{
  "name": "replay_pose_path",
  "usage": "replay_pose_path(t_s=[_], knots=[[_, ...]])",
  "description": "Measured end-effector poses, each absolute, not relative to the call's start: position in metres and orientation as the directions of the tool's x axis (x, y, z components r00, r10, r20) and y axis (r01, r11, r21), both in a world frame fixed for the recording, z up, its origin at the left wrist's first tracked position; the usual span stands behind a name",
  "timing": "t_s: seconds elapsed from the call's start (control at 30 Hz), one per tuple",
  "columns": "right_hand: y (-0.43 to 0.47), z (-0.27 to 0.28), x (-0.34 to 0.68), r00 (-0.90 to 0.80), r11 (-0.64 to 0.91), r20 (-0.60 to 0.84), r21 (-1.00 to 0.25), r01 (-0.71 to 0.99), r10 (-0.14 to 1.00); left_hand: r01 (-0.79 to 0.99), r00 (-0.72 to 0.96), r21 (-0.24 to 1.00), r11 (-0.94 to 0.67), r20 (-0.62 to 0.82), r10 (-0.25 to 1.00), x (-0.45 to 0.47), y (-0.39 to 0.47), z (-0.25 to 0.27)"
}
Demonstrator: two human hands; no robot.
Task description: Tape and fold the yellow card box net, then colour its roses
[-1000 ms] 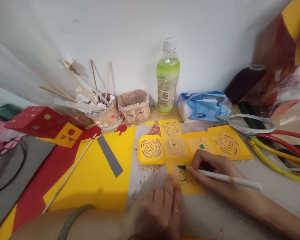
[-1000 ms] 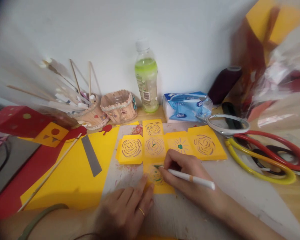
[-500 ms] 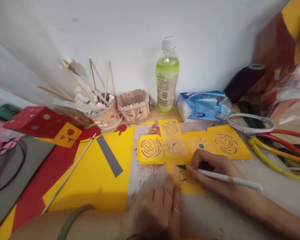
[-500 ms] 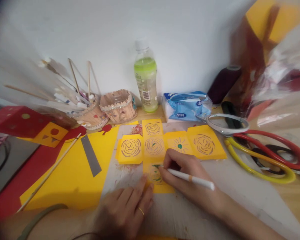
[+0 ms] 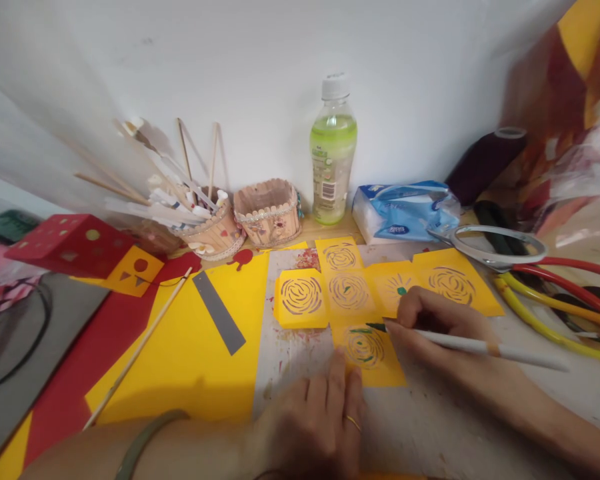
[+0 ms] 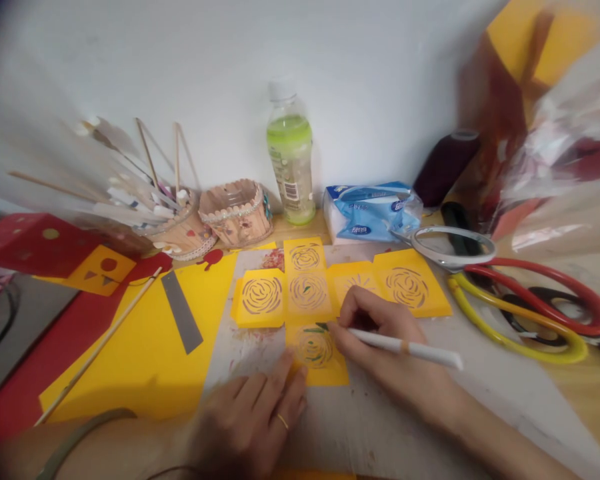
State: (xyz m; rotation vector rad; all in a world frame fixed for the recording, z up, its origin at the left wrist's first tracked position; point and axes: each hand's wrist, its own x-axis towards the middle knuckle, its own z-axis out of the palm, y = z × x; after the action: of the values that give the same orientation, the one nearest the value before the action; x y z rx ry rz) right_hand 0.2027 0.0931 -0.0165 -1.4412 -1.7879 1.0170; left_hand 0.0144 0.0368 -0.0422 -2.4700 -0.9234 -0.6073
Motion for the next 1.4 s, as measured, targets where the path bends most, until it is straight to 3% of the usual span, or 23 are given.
replay_pose_path(t_s=[0.2, 0.63, 0.9, 1.13, 1.4], knots=[[0.097, -0.013, 0.209, -0.209, 0.137, 0.039, -0.866, 0.480, 0.977, 0.697, 0.677, -0.244, -0.674, 0.535, 0.506, 0.013, 0.035, -0.045], [0.095, -0.012, 0.200, -0.290, 0.127, -0.048, -0.821, 0.556, 0.956, 0.708, 0.662, -0.224, -0.670, 0.542, 0.518, 0.015, 0.036, -0.045], [0.093, -0.013, 0.203, -0.261, 0.163, 0.032, -0.853, 0.497, 0.965, 0.731, 0.647, -0.236, -0.641, 0.539, 0.539, 0.014, 0.033, -0.042], [0.084, -0.015, 0.193, -0.420, 0.094, -0.104, -0.900, 0.426, 0.902, 0.757, 0.616, -0.215, -0.617, 0.550, 0.564, 0.016, 0.032, -0.045], [0.083, -0.019, 0.193, -0.473, 0.127, -0.117, -0.882, 0.453, 0.873, 0.741, 0.634, -0.223, -0.633, 0.540, 0.553, 0.016, 0.034, -0.042]])
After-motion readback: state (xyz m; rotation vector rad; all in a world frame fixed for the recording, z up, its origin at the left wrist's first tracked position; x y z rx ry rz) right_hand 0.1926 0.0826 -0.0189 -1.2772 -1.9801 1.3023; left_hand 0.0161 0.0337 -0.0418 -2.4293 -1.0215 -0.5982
